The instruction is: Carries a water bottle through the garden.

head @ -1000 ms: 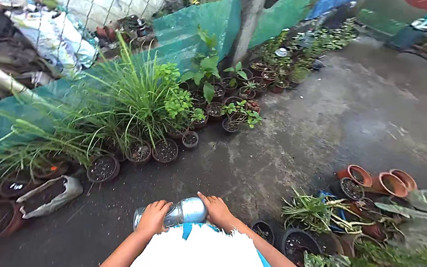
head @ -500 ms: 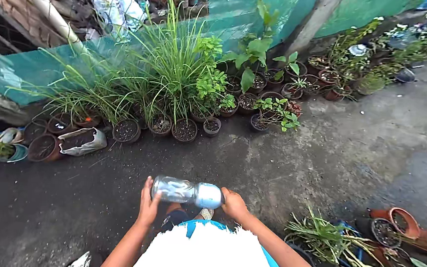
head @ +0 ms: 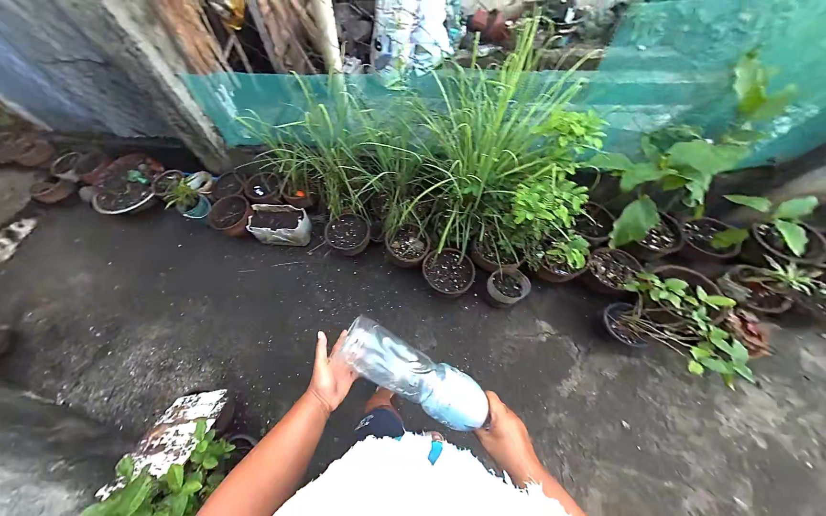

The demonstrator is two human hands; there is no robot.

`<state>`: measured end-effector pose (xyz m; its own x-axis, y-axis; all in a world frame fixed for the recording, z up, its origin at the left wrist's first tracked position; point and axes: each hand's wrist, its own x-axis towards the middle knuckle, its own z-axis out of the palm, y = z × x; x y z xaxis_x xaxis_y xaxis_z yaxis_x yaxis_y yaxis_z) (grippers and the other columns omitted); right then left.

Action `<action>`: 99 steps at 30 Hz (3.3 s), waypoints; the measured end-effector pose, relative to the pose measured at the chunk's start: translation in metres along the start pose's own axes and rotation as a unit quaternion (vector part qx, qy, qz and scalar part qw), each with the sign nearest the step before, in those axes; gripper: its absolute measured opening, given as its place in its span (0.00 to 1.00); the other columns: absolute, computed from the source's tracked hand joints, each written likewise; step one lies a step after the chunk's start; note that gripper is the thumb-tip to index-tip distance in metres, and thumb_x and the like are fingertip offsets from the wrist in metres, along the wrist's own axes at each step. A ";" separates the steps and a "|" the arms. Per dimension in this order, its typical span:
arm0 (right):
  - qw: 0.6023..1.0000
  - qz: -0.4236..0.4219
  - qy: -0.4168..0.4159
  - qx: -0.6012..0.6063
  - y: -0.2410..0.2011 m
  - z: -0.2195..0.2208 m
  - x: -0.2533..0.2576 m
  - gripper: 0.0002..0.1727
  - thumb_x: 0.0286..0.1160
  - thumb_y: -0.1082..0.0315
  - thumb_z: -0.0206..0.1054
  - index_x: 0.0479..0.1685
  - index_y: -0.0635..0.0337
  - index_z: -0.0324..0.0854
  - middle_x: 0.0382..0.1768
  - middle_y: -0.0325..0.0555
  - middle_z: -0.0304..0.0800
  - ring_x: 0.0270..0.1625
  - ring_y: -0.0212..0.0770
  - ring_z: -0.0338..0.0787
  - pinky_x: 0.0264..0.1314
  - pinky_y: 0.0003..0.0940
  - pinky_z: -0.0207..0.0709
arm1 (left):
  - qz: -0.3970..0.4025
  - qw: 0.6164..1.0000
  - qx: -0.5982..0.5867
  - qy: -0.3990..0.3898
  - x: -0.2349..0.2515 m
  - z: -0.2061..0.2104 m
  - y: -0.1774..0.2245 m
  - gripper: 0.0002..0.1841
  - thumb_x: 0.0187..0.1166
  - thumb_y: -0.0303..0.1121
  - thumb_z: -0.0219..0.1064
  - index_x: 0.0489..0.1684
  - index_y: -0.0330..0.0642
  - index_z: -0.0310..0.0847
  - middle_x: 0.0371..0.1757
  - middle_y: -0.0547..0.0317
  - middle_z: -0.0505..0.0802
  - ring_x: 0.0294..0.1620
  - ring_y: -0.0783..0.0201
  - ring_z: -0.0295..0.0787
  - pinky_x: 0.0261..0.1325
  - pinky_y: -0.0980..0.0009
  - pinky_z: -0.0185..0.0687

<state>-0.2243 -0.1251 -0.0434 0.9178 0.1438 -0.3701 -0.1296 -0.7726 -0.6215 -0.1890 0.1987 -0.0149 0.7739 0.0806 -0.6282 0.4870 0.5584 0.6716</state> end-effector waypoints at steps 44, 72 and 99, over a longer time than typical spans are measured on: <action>0.906 -0.228 -0.266 -0.240 -0.368 0.225 0.183 0.24 0.75 0.70 0.70 0.71 0.67 0.79 0.67 0.65 0.87 0.72 0.63 0.85 0.79 0.60 0.72 | 0.006 0.694 0.717 -0.069 0.005 -0.332 0.204 0.34 0.78 0.21 0.65 0.89 0.43 0.66 0.83 0.36 0.76 0.86 0.35 0.67 0.85 0.34 0.55; 0.708 -0.451 -0.475 -0.264 -0.912 0.491 0.522 0.25 0.83 0.61 0.68 0.76 0.62 0.79 0.71 0.65 0.83 0.76 0.63 0.81 0.83 0.60 0.67 | 0.182 0.873 -0.051 0.450 0.097 -0.657 0.545 0.29 0.95 0.47 0.44 0.83 0.32 0.63 0.63 0.43 0.88 0.58 0.60 0.88 0.62 0.59 0.86; 0.727 -0.177 -0.634 0.198 -1.265 0.718 0.588 0.59 0.62 0.59 0.77 0.92 0.67 0.39 0.75 0.57 0.77 0.69 0.38 0.87 0.72 0.34 0.83 | 0.273 0.927 -0.030 0.257 0.227 -0.923 0.845 0.48 0.80 0.43 0.62 0.95 0.36 0.30 0.90 0.40 0.63 0.83 0.58 0.71 0.82 0.61 0.72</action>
<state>0.2102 1.3806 0.0297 -0.1307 0.9378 -0.3216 -0.2972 -0.3465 -0.8897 0.0242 1.4511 0.0478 0.5963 0.7385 -0.3146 0.0442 0.3611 0.9315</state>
